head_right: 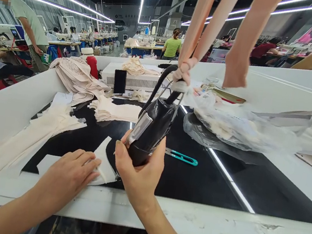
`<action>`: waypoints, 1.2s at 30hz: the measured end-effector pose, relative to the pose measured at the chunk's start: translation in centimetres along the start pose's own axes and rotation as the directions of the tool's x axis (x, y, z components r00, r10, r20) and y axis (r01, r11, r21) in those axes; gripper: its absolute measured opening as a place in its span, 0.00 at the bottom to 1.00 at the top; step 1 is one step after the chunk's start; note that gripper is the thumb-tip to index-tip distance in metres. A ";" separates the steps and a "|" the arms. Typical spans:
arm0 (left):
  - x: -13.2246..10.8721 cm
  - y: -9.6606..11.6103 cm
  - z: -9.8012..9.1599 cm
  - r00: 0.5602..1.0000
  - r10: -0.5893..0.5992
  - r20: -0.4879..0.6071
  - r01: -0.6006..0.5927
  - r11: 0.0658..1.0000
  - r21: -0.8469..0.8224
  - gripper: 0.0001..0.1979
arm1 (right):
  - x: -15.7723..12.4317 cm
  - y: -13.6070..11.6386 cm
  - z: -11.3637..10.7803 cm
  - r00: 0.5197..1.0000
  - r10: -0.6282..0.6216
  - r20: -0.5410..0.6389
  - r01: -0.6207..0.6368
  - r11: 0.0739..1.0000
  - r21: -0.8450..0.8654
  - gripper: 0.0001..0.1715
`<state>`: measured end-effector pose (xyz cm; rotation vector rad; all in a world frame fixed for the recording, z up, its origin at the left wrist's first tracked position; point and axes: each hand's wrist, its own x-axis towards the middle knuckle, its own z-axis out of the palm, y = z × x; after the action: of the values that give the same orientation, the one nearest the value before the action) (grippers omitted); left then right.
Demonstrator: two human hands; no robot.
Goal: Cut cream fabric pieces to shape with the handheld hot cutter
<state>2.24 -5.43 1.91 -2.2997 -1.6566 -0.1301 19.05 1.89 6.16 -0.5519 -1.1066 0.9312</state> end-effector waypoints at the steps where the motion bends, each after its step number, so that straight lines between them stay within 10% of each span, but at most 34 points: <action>1: 0.0 0.1 -0.1 0.999 -0.001 -0.037 0.002 1.000 0.026 0.02 | 0.0 0.0 0.0 1.000 -0.003 0.001 0.003 1.000 0.004 0.17; 12: 1.3 1.4 0.6 0.849 0.378 -0.370 -0.484 0.836 -0.257 0.11 | 0.0 -0.4 0.1 1.000 0.023 0.000 -0.023 1.000 0.010 0.17; 36: 0.0 0.0 2.0 0.929 0.256 -0.267 -0.354 0.825 -0.441 0.12 | -0.3 0.3 -0.3 0.998 0.050 0.035 -0.052 0.996 0.077 0.22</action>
<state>2.02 -4.80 0.03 -2.7713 -1.2286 -0.7539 19.17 1.85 5.70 -0.5043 -1.0856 1.0269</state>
